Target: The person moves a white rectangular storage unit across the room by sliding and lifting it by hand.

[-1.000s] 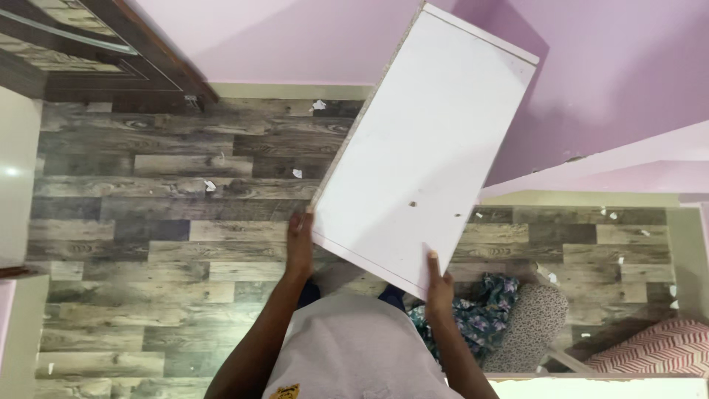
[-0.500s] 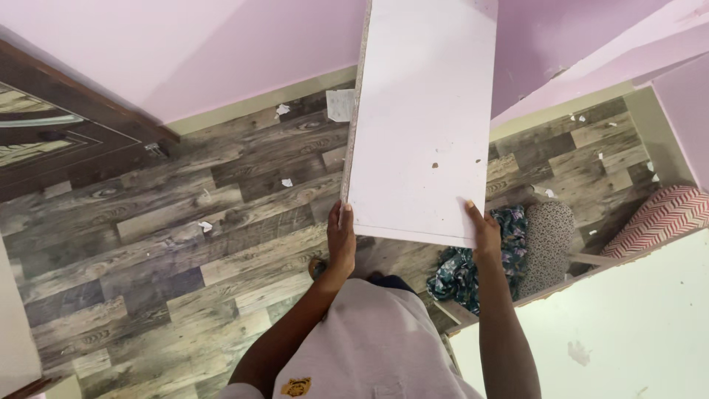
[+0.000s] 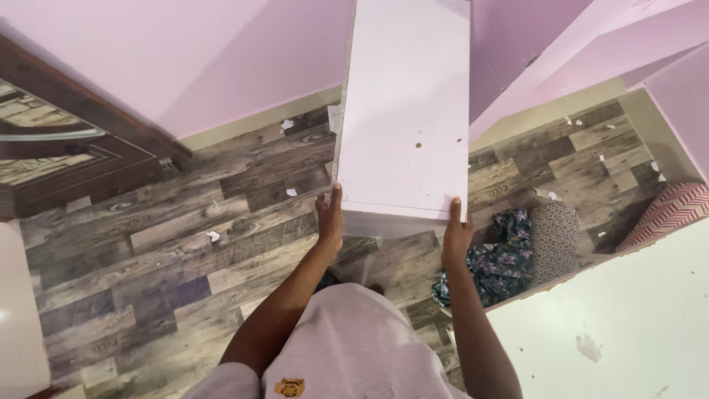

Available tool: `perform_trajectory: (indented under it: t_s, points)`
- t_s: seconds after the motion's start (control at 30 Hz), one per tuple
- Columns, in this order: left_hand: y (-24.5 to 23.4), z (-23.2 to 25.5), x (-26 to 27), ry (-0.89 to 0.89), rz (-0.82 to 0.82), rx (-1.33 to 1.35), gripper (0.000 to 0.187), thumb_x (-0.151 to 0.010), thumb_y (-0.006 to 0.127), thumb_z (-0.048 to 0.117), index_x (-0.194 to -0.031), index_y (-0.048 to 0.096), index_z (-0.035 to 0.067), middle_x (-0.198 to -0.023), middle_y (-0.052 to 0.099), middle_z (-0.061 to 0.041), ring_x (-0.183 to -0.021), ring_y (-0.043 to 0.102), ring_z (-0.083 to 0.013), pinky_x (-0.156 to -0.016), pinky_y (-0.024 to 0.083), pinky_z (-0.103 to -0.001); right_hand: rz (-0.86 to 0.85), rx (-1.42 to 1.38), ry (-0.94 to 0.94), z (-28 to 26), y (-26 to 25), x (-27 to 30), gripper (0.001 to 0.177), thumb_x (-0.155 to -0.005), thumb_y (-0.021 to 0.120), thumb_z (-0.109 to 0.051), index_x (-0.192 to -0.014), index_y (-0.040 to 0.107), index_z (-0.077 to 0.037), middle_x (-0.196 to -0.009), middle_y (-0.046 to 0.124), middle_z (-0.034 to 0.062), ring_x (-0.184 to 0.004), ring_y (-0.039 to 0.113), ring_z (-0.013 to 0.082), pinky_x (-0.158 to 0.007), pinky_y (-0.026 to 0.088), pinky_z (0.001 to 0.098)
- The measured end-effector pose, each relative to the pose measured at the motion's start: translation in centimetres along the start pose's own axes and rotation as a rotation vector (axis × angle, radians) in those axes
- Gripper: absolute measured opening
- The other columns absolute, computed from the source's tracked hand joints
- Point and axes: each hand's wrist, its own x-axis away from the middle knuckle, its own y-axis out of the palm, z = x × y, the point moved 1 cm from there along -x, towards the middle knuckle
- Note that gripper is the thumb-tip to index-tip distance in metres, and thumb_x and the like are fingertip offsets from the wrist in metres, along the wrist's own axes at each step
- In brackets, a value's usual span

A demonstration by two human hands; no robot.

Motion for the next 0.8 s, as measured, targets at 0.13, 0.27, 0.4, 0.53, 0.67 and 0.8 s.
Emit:
perform_trajectory:
  t_s: [0.13,0.27,0.4,0.53,0.67,0.8]
  points:
    - [0.4,-3.3,-1.1,-0.178,-0.03,0.186,0.114,-0.082,0.069,0.08,-0.157,0.033,0.002,-0.154,0.036,-0.031,-0.114,0.036,-0.0296,-0.094,0.036,-0.045,-0.03,-0.312,0.11,0.9,1.2,5.6,0.083,-0.087,0.062,-0.057,-0.15,0.035,-0.01,-0.143,0.048,0.007,-0.116,0.049,0.0185,-0.083,0.045,0.0366]
    - [0.9,-4.9,-0.1,-0.235,-0.115,0.345,0.125,-0.072,0.077,0.082,-0.157,0.035,0.0,-0.157,0.03,-0.029,-0.114,0.046,-0.0293,-0.086,0.038,-0.046,-0.41,-0.361,0.548,2.0,3.3,9.0,0.111,-0.084,0.059,-0.068,-0.163,0.006,-0.011,-0.165,0.019,0.0256,-0.147,0.036,0.0448,-0.112,0.044,0.0541]
    - [2.1,-5.1,0.8,-0.286,-0.112,0.338,0.135,-0.062,0.07,0.084,-0.163,0.018,0.012,-0.16,0.022,-0.019,-0.139,0.037,-0.0369,-0.101,0.039,-0.045,-0.544,-0.492,0.501,1.5,5.6,9.8,0.122,-0.077,0.059,-0.078,-0.162,0.001,-0.014,-0.161,0.023,0.024,-0.143,0.037,0.0387,-0.105,0.046,0.0565]
    - [3.4,-4.0,0.4,-0.27,-0.12,0.291,0.128,-0.074,0.073,0.079,-0.164,0.014,0.011,-0.161,0.022,-0.017,-0.138,0.032,-0.0334,-0.102,0.032,-0.042,-0.468,-0.626,0.629,-0.2,7.5,8.3,0.128,-0.077,0.056,-0.081,-0.158,-0.013,-0.011,-0.155,0.029,0.0252,-0.134,0.05,0.0372,-0.106,0.052,0.0587]
    - [5.0,-1.6,2.3,-0.141,0.013,0.337,0.092,-0.077,0.077,0.061,-0.146,0.058,0.004,-0.129,0.062,-0.013,-0.106,0.049,-0.0252,-0.081,0.04,-0.04,-0.557,-0.745,0.639,-1.2,9.8,6.9,0.118,-0.078,0.053,-0.087,-0.156,0.026,-0.003,-0.142,0.041,0.0264,-0.117,0.054,0.0383,-0.098,0.052,0.058]
    - [6.2,1.5,5.0,-0.009,0.097,0.422,0.061,-0.085,0.073,0.042,-0.132,0.059,0.006,-0.118,0.064,-0.003,-0.106,0.059,-0.017,-0.084,0.047,-0.037,-0.454,-0.734,0.596,-2.3,11.5,7.6,0.103,-0.08,0.054,-0.081,-0.149,0.042,-0.007,-0.138,0.053,0.0217,-0.119,0.057,0.038,-0.099,0.051,0.0537]
